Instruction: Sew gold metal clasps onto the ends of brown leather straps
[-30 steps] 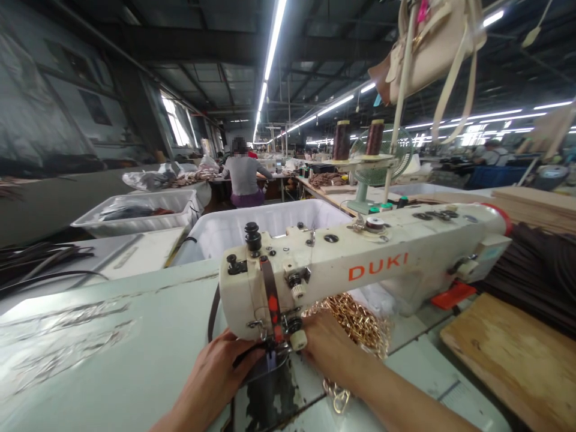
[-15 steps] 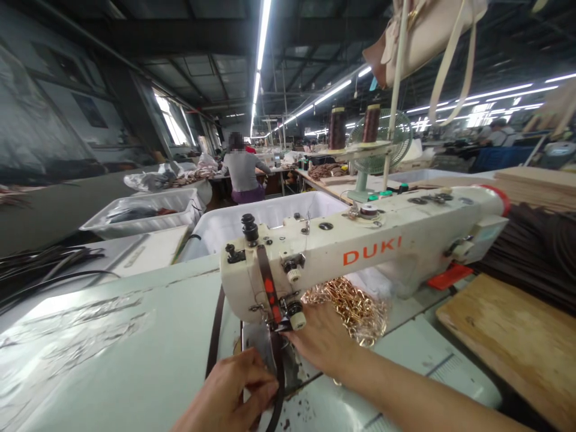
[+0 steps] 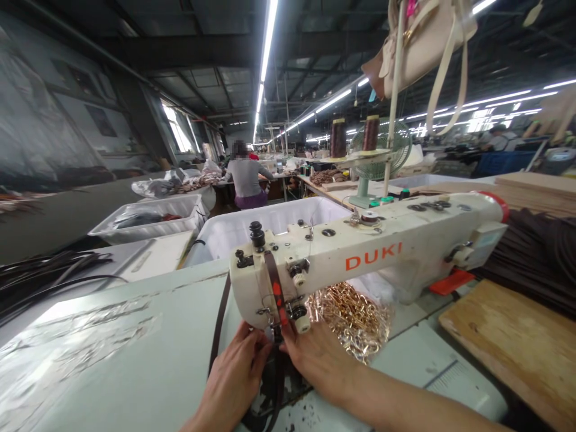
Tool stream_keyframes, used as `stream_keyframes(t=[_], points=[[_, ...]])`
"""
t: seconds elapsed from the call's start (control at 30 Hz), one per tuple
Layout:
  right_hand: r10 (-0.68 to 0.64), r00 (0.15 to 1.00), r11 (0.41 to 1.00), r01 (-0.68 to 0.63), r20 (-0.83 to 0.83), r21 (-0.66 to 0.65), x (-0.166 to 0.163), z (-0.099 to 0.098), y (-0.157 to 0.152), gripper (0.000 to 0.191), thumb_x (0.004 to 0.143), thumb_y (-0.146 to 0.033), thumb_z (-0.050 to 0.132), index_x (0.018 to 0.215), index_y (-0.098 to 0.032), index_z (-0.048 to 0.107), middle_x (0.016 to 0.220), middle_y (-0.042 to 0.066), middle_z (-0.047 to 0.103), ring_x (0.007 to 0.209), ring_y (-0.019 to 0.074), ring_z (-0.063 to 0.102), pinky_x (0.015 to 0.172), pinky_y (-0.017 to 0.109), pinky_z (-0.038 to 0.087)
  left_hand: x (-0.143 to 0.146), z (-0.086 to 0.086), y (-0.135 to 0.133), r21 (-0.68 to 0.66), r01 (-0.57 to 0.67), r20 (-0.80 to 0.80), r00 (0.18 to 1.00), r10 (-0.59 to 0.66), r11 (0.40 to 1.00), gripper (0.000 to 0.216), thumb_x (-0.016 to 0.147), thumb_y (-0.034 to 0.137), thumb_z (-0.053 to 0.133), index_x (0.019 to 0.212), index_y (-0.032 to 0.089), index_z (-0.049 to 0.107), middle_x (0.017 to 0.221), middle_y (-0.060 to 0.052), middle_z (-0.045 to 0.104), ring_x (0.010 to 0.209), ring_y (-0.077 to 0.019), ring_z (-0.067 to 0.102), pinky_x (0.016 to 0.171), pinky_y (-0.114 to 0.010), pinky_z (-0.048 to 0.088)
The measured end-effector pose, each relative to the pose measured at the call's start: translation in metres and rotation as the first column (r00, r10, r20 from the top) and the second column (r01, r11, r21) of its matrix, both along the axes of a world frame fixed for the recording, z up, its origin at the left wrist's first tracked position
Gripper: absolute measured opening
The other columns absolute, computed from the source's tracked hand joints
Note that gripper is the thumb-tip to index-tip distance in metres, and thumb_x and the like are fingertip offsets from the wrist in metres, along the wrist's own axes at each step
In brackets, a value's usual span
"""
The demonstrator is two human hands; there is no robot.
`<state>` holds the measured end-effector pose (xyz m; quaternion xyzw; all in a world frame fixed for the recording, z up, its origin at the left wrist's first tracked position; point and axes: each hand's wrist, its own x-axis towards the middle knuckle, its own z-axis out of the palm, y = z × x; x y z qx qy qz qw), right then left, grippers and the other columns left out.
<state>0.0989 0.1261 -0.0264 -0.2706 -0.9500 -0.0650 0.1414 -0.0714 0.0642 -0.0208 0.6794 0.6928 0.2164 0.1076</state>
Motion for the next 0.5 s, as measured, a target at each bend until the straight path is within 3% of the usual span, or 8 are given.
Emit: stream_keyframes(t=[0.23, 0.33, 0.4, 0.5], points=[[0.006, 0.999, 0.998, -0.008, 0.045, 0.057, -0.006, 0.006, 0.0, 0.037, 0.087, -0.004, 0.047, 0.124, -0.01, 0.045, 0.102, 0.016, 0.066, 0.084, 0.0258, 0.064, 0.06, 0.032, 0.05, -0.002, -0.006, 0.003, 0.036, 0.074, -0.033, 0.997, -0.073, 0.997, 0.022, 0.095, 0.024, 0.037, 0.093, 0.02, 0.058, 0.108, -0.008, 0.059, 0.099, -0.0191, 0.063, 0.082, -0.029, 0.049], [0.011, 1.0, 1.0, -0.011, -0.002, -0.022, 0.002, 0.013, 0.002, 0.026, 0.094, -0.017, 0.049, 0.12, -0.014, 0.051, 0.096, 0.011, 0.068, 0.082, 0.0266, 0.065, 0.061, 0.033, 0.05, -0.01, 0.0, -0.003, 0.06, 0.123, -0.107, 0.987, -0.116, 0.991, 0.021, 0.095, 0.026, 0.039, 0.095, 0.021, 0.059, 0.109, -0.008, 0.062, 0.095, -0.0184, 0.065, 0.078, -0.027, 0.052], [-0.026, 0.999, 0.995, 0.023, -0.033, -0.102, 0.011, 0.018, 0.005, 0.025, 0.094, -0.037, 0.055, 0.109, -0.018, 0.059, 0.096, 0.008, 0.069, 0.083, 0.0271, 0.066, 0.064, 0.034, 0.051, -0.015, 0.009, -0.012, 0.099, 0.192, -0.191, 0.967, -0.17, 0.976, 0.021, 0.091, 0.029, 0.048, 0.108, 0.024, 0.058, 0.118, -0.007, 0.063, 0.101, -0.0194, 0.065, 0.082, -0.027, 0.054], [-0.124, 0.991, 0.979, 0.114, -0.045, -0.169, 0.025, 0.022, 0.011, 0.036, 0.082, -0.052, 0.067, 0.093, -0.018, 0.065, 0.09, 0.006, 0.068, 0.081, 0.0274, 0.066, 0.068, 0.035, 0.05, -0.015, 0.02, -0.026, 0.14, 0.365, -0.355, 0.886, -0.298, 0.92, 0.063, 0.076, 0.029, 0.069, 0.134, 0.027, 0.045, 0.131, -0.005, 0.059, 0.116, -0.0218, 0.058, 0.097, -0.029, 0.049]])
